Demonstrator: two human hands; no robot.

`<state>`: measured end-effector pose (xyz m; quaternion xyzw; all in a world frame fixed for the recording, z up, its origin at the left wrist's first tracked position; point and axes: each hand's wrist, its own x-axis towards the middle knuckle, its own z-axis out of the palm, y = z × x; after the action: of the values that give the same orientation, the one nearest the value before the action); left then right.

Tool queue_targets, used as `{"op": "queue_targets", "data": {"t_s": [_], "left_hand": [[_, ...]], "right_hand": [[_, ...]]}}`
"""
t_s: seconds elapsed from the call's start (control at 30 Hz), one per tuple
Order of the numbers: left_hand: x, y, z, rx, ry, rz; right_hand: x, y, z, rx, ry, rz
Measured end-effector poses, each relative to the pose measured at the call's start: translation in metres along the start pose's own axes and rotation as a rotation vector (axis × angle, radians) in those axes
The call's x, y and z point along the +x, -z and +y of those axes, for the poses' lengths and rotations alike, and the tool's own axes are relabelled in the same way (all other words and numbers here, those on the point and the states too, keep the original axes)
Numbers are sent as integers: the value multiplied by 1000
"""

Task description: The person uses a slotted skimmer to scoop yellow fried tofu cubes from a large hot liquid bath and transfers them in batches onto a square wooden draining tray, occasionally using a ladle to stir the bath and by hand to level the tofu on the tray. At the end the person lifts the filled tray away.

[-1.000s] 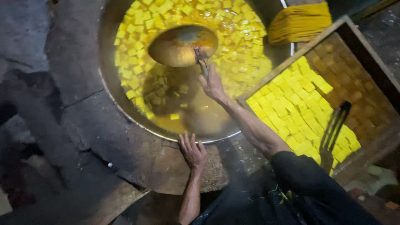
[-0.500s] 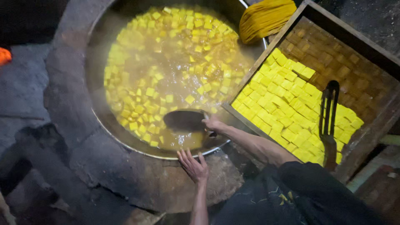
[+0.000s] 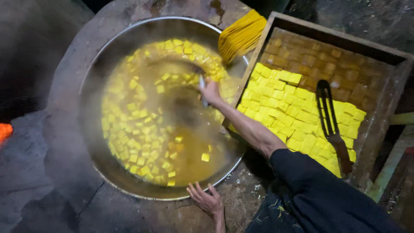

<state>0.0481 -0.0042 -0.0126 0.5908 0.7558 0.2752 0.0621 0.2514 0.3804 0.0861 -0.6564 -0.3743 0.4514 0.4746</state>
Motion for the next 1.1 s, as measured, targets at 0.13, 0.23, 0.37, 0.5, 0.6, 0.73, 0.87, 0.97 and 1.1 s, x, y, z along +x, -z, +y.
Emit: {"op": "queue_targets", "data": {"t_s": [0.13,0.23,0.37,0.5,0.6,0.73,0.87,0.97,1.1], "left_hand": [[-4,-6,-4,0,-17,1],[-7,-14,-8,40,27,-13],[2,-33,-11,-97,-73,202],[16,-45,-11,-127,-53,226],[18,-41,-7,-115,-76,225],[10,-35,3,-92,-94,232],[-11,-28,13,-93,-111,207],[-18,-24,24,-49,-116,215],[7,-24,47,-56,-256,185]], "right_hand": [[77,54,-41,504,-124,34],[125,92,-68,736,-293,-22],[168,121,-87,1106,-291,-6],[193,142,-88,1101,-323,-31],[197,159,-79,974,-369,25],[174,198,-53,714,-368,191],[54,290,20,162,107,126],[-83,380,70,-141,193,458],[-249,463,118,-850,120,789]]}}
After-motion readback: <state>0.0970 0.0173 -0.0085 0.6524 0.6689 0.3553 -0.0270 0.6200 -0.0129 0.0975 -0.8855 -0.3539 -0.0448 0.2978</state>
